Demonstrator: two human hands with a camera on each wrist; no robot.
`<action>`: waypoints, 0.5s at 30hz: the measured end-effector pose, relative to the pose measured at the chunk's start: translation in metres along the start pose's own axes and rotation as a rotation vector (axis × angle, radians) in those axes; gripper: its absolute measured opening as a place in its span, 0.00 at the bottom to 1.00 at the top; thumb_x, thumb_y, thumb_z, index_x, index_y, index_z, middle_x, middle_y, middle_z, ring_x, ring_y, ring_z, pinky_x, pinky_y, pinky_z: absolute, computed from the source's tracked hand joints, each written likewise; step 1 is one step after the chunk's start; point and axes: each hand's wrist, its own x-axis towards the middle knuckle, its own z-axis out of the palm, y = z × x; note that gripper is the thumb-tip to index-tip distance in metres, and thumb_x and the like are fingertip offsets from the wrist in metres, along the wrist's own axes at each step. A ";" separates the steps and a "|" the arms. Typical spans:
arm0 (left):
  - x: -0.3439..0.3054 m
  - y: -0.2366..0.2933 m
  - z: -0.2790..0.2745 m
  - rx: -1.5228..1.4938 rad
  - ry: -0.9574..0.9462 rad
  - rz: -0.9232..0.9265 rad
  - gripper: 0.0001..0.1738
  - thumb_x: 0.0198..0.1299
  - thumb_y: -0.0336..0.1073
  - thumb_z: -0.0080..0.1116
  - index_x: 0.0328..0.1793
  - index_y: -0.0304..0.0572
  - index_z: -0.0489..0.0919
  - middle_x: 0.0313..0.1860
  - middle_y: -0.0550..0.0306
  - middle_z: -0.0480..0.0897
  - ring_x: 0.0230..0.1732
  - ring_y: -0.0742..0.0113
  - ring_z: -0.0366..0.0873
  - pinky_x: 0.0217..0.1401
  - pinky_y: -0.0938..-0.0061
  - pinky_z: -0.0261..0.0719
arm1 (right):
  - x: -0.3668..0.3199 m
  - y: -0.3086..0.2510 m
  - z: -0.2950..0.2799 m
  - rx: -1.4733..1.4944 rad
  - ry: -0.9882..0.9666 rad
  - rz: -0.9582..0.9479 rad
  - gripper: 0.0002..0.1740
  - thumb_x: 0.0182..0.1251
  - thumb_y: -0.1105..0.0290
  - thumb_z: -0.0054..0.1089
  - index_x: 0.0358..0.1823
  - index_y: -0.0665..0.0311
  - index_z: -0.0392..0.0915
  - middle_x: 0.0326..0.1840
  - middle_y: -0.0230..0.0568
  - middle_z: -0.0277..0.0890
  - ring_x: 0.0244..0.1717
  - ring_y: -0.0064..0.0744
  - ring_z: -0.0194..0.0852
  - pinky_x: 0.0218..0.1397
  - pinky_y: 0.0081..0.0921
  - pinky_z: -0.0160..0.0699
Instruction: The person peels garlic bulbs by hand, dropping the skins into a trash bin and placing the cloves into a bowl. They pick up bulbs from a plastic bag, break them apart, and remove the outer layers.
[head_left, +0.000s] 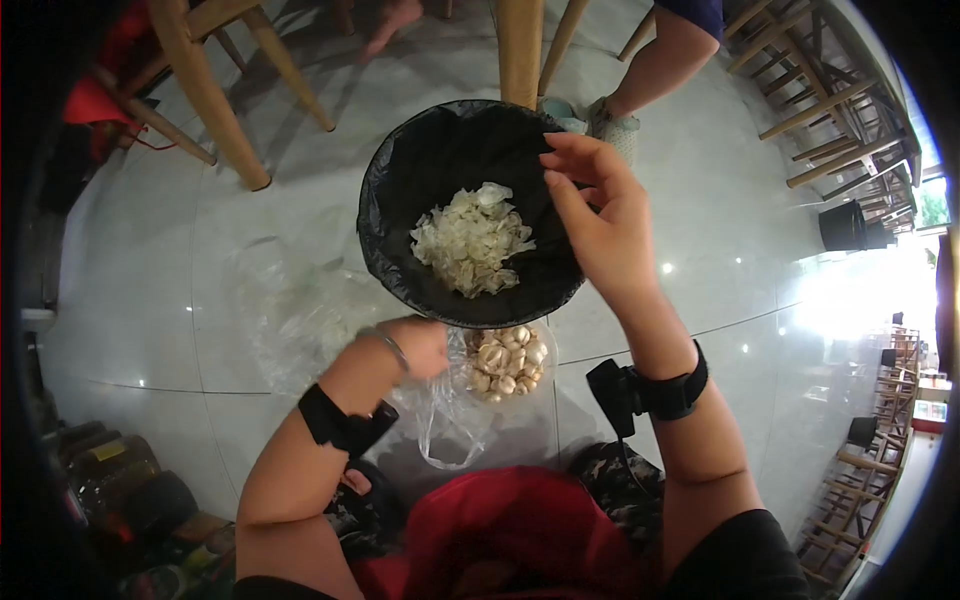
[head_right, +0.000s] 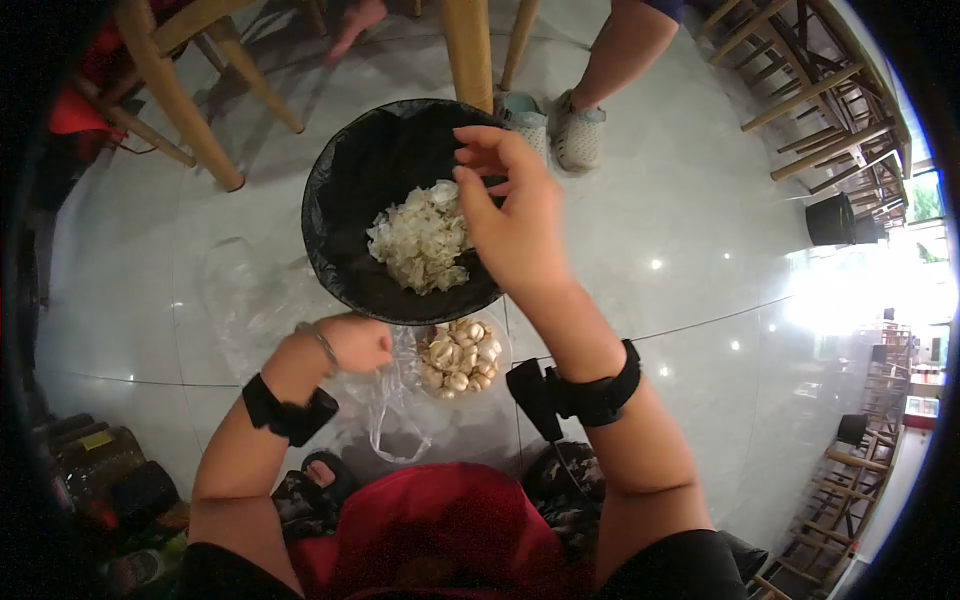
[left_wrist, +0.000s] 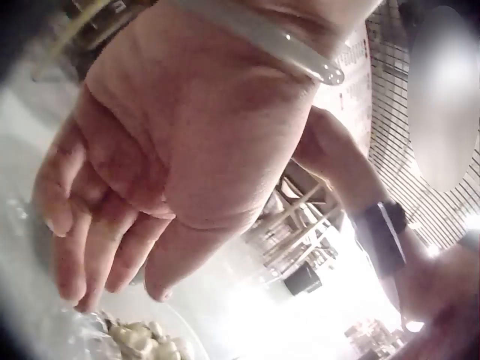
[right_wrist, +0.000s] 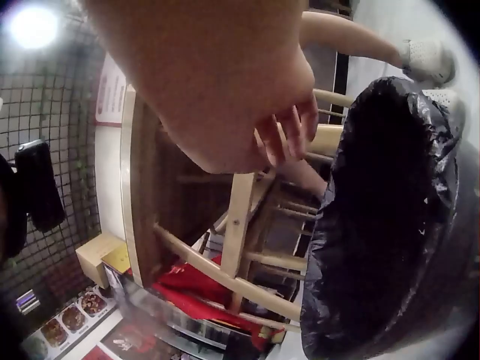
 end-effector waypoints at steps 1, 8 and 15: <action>-0.009 -0.009 -0.015 -0.147 -0.166 -0.107 0.15 0.52 0.43 0.57 0.41 0.42 0.83 0.33 0.57 0.84 0.35 0.64 0.81 0.36 0.72 0.78 | 0.001 0.002 -0.001 0.024 0.002 0.002 0.14 0.60 0.77 0.56 0.48 0.63 0.75 0.40 0.36 0.79 0.41 0.25 0.77 0.43 0.23 0.72; -0.040 -0.130 0.006 -0.351 -0.197 -0.643 0.15 0.46 0.44 0.62 0.37 0.45 0.85 0.34 0.61 0.84 0.33 0.71 0.79 0.32 0.73 0.76 | 0.001 -0.001 -0.005 0.168 -0.044 0.056 0.07 0.63 0.77 0.53 0.41 0.66 0.78 0.37 0.34 0.79 0.39 0.19 0.76 0.40 0.17 0.72; -0.037 -0.138 0.073 -0.509 -0.622 -0.838 0.17 0.47 0.47 0.63 0.38 0.44 0.84 0.34 0.59 0.82 0.32 0.69 0.76 0.37 0.73 0.75 | -0.004 0.002 0.002 0.122 -0.123 0.088 0.07 0.63 0.76 0.52 0.41 0.67 0.78 0.35 0.35 0.79 0.37 0.19 0.77 0.40 0.18 0.73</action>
